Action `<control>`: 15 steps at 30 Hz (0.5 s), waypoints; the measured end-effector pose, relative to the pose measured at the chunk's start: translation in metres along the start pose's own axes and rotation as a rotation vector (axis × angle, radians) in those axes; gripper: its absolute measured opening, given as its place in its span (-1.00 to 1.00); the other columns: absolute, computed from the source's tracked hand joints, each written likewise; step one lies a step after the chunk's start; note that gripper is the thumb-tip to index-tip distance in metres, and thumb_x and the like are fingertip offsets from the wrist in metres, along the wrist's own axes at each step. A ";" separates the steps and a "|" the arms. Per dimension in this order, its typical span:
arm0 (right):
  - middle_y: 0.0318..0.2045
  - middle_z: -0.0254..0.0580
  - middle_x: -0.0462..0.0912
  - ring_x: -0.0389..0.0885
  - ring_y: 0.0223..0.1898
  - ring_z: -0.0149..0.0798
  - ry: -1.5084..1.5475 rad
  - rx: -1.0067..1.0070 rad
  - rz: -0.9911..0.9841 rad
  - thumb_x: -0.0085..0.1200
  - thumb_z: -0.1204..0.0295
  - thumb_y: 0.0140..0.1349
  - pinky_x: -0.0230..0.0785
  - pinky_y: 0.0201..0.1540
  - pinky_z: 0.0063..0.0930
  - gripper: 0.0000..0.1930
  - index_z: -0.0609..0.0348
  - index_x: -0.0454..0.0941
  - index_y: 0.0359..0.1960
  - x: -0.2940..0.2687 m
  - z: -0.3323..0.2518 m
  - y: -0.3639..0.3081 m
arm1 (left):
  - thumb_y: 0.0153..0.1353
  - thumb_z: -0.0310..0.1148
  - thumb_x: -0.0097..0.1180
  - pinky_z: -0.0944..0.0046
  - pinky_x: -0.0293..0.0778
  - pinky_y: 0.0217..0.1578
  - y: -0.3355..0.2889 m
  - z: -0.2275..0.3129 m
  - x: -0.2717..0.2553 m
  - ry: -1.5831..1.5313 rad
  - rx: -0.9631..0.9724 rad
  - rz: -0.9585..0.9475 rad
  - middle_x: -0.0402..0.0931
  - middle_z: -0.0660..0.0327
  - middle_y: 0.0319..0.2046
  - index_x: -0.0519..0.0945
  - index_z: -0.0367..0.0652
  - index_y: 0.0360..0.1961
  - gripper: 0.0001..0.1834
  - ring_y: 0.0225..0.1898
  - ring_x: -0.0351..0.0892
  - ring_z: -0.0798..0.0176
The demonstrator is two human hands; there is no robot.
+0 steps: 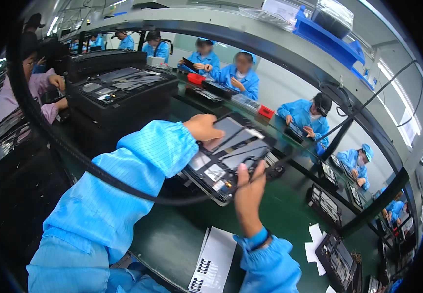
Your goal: Assembling screen components for electronic devices on a factory line.
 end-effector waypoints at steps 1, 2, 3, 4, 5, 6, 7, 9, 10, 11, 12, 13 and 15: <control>0.12 0.35 -0.02 -0.11 0.20 0.13 0.063 -0.013 -0.020 -0.11 0.23 0.13 -0.29 0.21 -0.24 -0.35 0.53 0.00 0.09 0.017 0.009 0.006 | -0.06 -0.13 0.10 0.28 0.42 -0.46 -0.002 -0.016 -0.002 0.062 -0.034 0.025 0.52 0.01 -0.52 0.46 -0.37 -0.30 -0.54 -0.47 0.54 0.18; 0.12 0.36 -0.01 -0.11 0.19 0.13 0.137 0.011 -0.013 -0.11 0.22 0.13 -0.28 0.21 -0.24 -0.35 0.53 0.00 0.09 0.029 0.017 0.007 | -0.06 -0.13 0.10 0.27 0.41 -0.41 -0.001 -0.033 -0.001 0.126 -0.042 0.031 0.51 0.00 -0.53 0.45 -0.37 -0.32 -0.54 -0.44 0.54 0.16; 0.11 0.36 0.00 -0.10 0.19 0.14 0.214 0.029 -0.015 -0.11 0.22 0.13 -0.28 0.20 -0.24 -0.35 0.54 0.01 0.09 0.044 0.023 0.007 | -0.06 -0.12 0.10 0.26 0.40 -0.35 -0.005 -0.051 -0.004 0.091 -0.037 0.093 0.50 -0.01 -0.54 0.44 -0.38 -0.35 -0.54 -0.39 0.53 0.11; 0.10 0.37 0.03 -0.09 0.18 0.14 0.207 0.040 0.007 -0.11 0.21 0.13 -0.27 0.20 -0.23 -0.34 0.54 0.01 0.08 0.055 0.028 0.005 | -0.06 -0.11 0.09 0.26 0.39 -0.33 -0.007 -0.061 -0.004 0.106 -0.068 0.071 0.50 -0.02 -0.54 0.44 -0.38 -0.36 -0.54 -0.37 0.52 0.08; 0.09 0.38 0.05 -0.08 0.18 0.14 0.183 0.049 0.023 -0.11 0.20 0.12 -0.27 0.20 -0.21 -0.34 0.55 0.02 0.08 0.066 0.035 0.005 | -0.06 -0.11 0.09 0.25 0.38 -0.31 -0.006 -0.069 -0.005 0.118 -0.096 0.045 0.49 -0.03 -0.54 0.44 -0.38 -0.36 -0.54 -0.36 0.51 0.06; 0.09 0.37 0.05 -0.09 0.18 0.13 0.140 0.050 0.010 -0.11 0.19 0.12 -0.27 0.20 -0.21 -0.34 0.55 0.02 0.08 0.077 0.035 0.003 | -0.06 -0.11 0.09 0.25 0.38 -0.31 -0.005 -0.079 -0.006 0.117 -0.104 0.048 0.49 -0.03 -0.54 0.44 -0.38 -0.36 -0.54 -0.36 0.51 0.06; 0.10 0.36 0.04 -0.09 0.19 0.12 0.093 0.053 -0.001 -0.12 0.19 0.12 -0.27 0.20 -0.21 -0.34 0.56 0.02 0.07 0.085 0.037 0.001 | -0.09 -0.08 0.07 0.22 0.38 -0.30 -0.002 -0.087 -0.006 0.139 -0.091 0.065 0.50 -0.03 -0.52 0.46 -0.33 -0.43 -0.56 -0.37 0.51 0.02; 0.12 0.32 0.02 -0.12 0.20 0.11 -0.031 0.091 -0.086 -0.17 0.12 0.13 -0.30 0.18 -0.10 -0.29 0.55 -0.02 0.09 0.104 0.046 0.007 | -0.11 -0.05 0.06 0.19 0.38 -0.28 0.005 -0.100 -0.002 0.154 -0.078 0.070 0.50 -0.02 -0.50 0.49 -0.28 -0.50 -0.58 -0.38 0.51 -0.02; 0.12 0.32 0.01 -0.13 0.21 0.12 -0.048 0.120 -0.117 -0.18 0.11 0.13 -0.30 0.17 -0.08 -0.29 0.55 -0.03 0.09 0.110 0.051 0.011 | -0.09 -0.07 0.05 0.18 0.37 -0.32 0.010 -0.107 0.004 0.172 -0.098 0.018 0.49 -0.03 -0.53 0.45 -0.29 -0.50 -0.59 -0.39 0.50 -0.02; 0.13 0.32 0.01 -0.13 0.21 0.12 -0.067 0.151 -0.147 -0.18 0.11 0.13 -0.30 0.17 -0.06 -0.28 0.55 -0.04 0.10 0.114 0.056 0.015 | -0.06 -0.09 0.04 0.18 0.36 -0.35 0.015 -0.113 0.011 0.191 -0.117 -0.035 0.48 -0.04 -0.55 0.42 -0.30 -0.50 -0.60 -0.40 0.49 -0.02; 0.13 0.31 0.00 -0.14 0.22 0.09 -0.111 0.144 -0.175 -0.17 0.09 0.12 -0.31 0.17 -0.06 -0.28 0.49 -0.03 0.11 0.119 0.059 0.015 | -0.07 -0.07 0.03 0.14 0.35 -0.36 0.017 -0.118 0.014 0.170 -0.093 -0.040 0.47 -0.05 -0.55 0.39 -0.27 -0.57 -0.60 -0.42 0.47 -0.04; 0.13 0.31 0.00 -0.14 0.22 0.09 -0.119 0.161 -0.178 -0.17 0.09 0.12 -0.31 0.17 -0.06 -0.28 0.49 -0.03 0.11 0.117 0.064 0.018 | -0.07 -0.08 0.02 0.14 0.35 -0.38 0.022 -0.116 0.012 0.241 0.002 0.025 0.47 -0.04 -0.58 0.42 -0.26 -0.55 -0.62 -0.43 0.48 -0.04; 0.13 0.28 0.03 -0.10 0.21 0.09 -0.025 0.145 -0.309 -0.14 0.08 0.10 -0.30 0.18 -0.09 -0.28 0.42 -0.02 0.13 0.114 0.073 0.025 | -0.06 -0.09 0.02 0.15 0.36 -0.29 0.039 -0.122 0.021 0.375 -0.069 -0.157 0.47 -0.09 -0.43 0.46 -0.28 -0.40 -0.59 -0.31 0.47 -0.04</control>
Point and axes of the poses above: each hand's wrist, its own y-axis towards the middle knuckle, its own x-axis out of the palm, z = x × y, the point moved 8 cm from there along y, towards the middle knuckle
